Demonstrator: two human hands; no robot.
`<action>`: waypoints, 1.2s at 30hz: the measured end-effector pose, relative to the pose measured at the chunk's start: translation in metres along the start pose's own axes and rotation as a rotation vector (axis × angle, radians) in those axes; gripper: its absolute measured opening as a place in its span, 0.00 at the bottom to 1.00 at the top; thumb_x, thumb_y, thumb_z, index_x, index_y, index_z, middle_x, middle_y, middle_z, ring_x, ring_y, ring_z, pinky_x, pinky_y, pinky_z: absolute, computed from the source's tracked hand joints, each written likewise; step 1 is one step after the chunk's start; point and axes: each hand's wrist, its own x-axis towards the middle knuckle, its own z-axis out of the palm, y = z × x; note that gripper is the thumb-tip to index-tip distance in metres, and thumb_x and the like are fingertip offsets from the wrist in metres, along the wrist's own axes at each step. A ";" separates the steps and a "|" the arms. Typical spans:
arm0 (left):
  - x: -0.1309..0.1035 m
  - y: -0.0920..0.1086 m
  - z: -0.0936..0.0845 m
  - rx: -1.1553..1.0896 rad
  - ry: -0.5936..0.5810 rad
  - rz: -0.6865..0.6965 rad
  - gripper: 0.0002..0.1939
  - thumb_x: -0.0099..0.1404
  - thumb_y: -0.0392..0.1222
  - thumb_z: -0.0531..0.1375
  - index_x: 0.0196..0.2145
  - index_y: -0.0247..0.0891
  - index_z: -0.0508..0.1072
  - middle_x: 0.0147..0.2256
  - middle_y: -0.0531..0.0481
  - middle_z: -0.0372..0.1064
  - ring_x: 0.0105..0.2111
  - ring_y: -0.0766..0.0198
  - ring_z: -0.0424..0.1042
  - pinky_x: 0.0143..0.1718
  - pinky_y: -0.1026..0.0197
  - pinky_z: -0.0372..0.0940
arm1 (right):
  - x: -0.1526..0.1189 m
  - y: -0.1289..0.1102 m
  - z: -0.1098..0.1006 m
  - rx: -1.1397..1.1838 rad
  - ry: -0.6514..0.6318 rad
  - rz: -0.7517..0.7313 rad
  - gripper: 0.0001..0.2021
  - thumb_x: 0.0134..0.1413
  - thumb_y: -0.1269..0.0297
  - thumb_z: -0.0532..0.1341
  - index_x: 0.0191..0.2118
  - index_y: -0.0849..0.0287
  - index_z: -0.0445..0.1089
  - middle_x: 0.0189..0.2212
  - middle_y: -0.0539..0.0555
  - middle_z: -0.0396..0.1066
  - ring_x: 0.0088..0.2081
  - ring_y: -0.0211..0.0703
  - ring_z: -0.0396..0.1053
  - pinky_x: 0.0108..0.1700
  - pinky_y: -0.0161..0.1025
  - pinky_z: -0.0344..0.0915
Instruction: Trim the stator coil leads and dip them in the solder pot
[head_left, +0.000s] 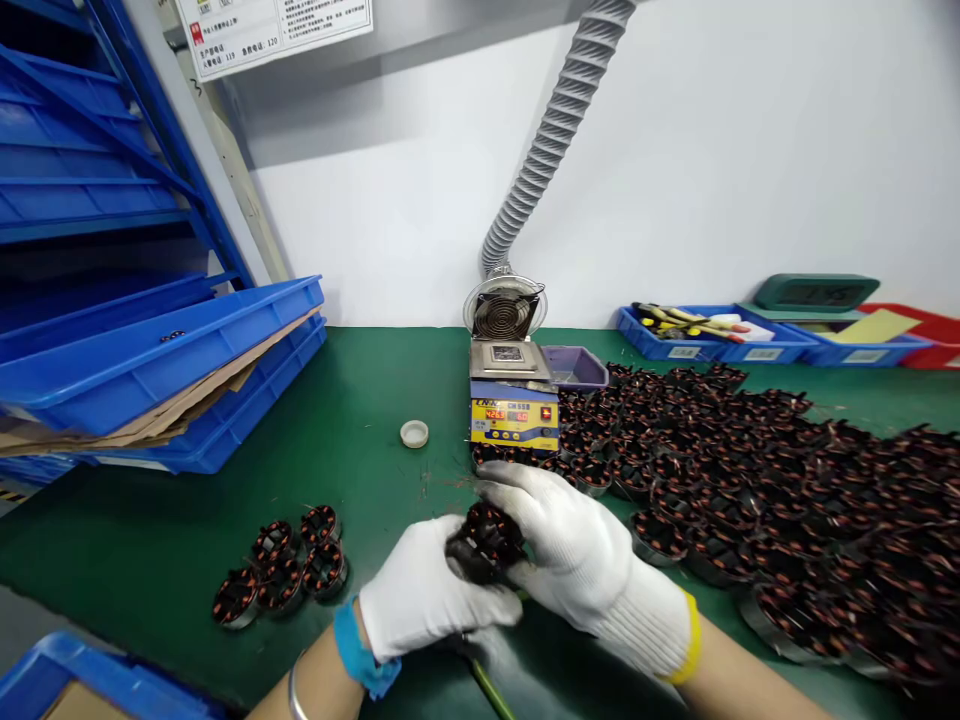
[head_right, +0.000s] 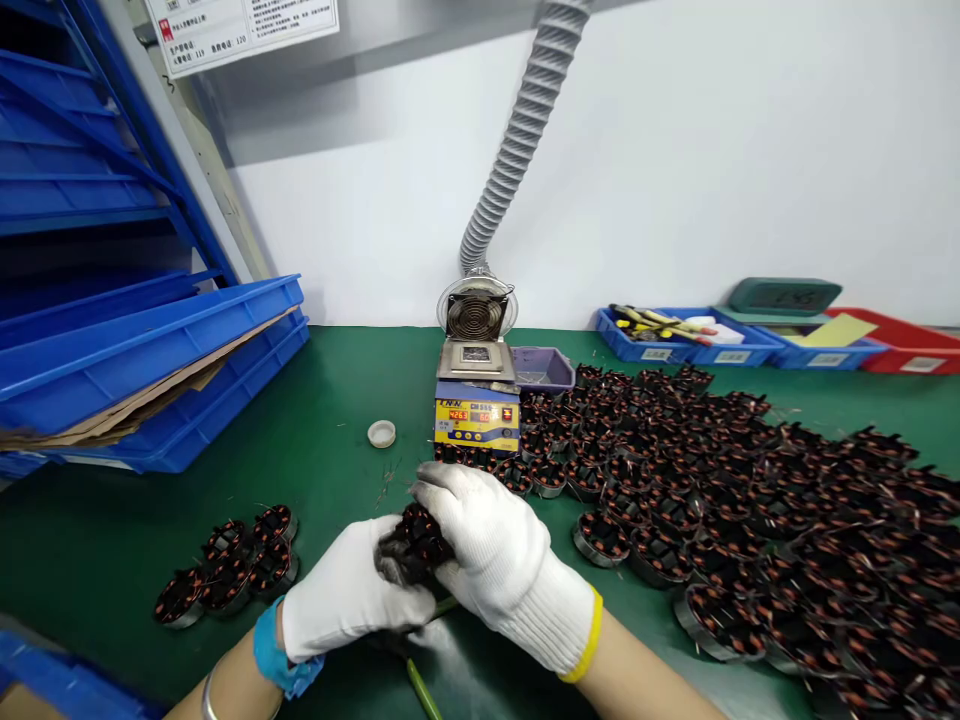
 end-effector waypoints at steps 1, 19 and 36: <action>-0.001 0.002 0.001 0.039 0.027 -0.021 0.16 0.46 0.46 0.72 0.24 0.35 0.71 0.21 0.54 0.65 0.23 0.67 0.62 0.26 0.64 0.58 | 0.001 0.001 0.001 -0.007 0.046 -0.037 0.29 0.36 0.77 0.57 0.51 0.59 0.67 0.47 0.61 0.74 0.46 0.51 0.74 0.45 0.43 0.74; 0.003 0.006 -0.022 0.264 0.139 0.030 0.16 0.60 0.49 0.59 0.20 0.39 0.63 0.18 0.57 0.60 0.19 0.69 0.58 0.24 0.64 0.54 | -0.016 0.008 0.000 -0.154 -0.102 0.129 0.24 0.39 0.76 0.57 0.47 0.58 0.65 0.44 0.60 0.73 0.39 0.51 0.75 0.37 0.41 0.73; 0.001 0.014 -0.026 0.150 0.264 0.064 0.15 0.61 0.53 0.58 0.27 0.38 0.67 0.22 0.56 0.64 0.22 0.67 0.63 0.24 0.64 0.55 | 0.025 0.012 0.002 -0.396 -0.916 0.388 0.14 0.51 0.69 0.61 0.44 0.57 0.62 0.41 0.55 0.69 0.36 0.50 0.75 0.24 0.36 0.54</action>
